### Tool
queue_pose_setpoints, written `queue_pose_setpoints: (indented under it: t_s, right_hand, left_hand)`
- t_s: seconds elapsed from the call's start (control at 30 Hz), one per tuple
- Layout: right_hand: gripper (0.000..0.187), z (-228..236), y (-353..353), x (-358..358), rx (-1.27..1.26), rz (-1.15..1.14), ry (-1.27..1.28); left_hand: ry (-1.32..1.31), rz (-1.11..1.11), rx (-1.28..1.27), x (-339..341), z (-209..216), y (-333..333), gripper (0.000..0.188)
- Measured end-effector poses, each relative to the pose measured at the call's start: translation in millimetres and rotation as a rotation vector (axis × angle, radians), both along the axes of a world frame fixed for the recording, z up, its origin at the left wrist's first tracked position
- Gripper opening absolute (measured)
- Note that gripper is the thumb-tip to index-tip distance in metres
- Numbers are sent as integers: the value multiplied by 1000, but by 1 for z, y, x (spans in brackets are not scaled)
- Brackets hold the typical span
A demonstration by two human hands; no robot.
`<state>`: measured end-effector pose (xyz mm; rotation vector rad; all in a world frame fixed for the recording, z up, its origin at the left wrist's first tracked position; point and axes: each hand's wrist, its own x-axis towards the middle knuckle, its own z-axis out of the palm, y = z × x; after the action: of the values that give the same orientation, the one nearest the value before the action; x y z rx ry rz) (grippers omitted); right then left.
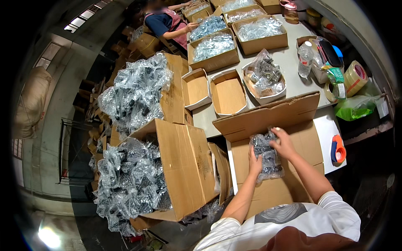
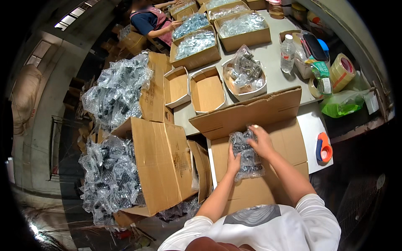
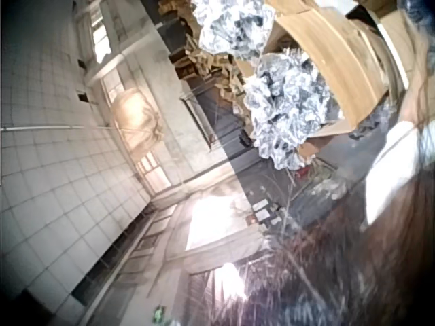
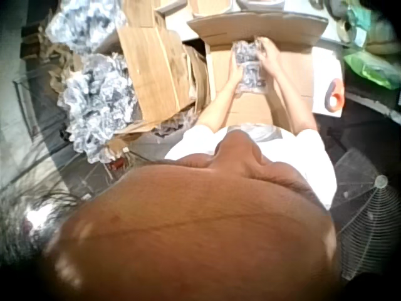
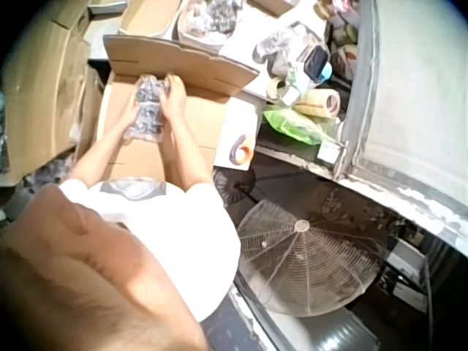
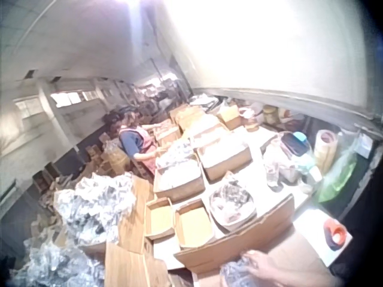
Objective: The person picks up wrapped items from a large box, places them into smaller boxes, and seals the smaller boxes with a tape dispenser.
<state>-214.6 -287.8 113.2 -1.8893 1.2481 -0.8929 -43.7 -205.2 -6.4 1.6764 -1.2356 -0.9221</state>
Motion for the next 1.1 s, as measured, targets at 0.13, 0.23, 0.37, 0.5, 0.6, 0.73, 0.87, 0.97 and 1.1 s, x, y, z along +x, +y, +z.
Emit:
queue_pose_setpoints:
  t_s: [0.13,0.23,0.37,0.5,0.6,0.73,0.87,0.97,1.1]
  right_hand:
    - [30,89,-95,-8,-240,-406,-189]
    - [28,44,-251,-40,64,-947,-604]
    - [17,-46,-304,-59,1011,-1012,-890]
    - [9,-11,-257,45,1235,-1157,-804]
    - [9,-28,-278,8,1181,-1255,-994]
    - [7,-31,-276,6,1182,-1105,-946]
    - [38,-18,-271,-2,1226,-919,-1087]
    - [59,-8,-261,1,1049,-590,-1510]
    - [58,-3,-256,9,854,-533,-1655]
  left_hand:
    - [78,100,118,-17,5,-4,54]
    - [-81,103,91,-32,21,-12,49]
    - [-29,75,174,-46,33,-20,50]
    - [-168,188,58,-20,26,-4,47]
    - [-132,145,80,-34,31,-12,47]
    - [-88,137,81,-31,28,-10,49]
    - [-66,131,65,-33,23,-10,49]
    - [-96,135,79,-29,18,-11,48]
    - [-119,153,75,-25,14,-9,48]
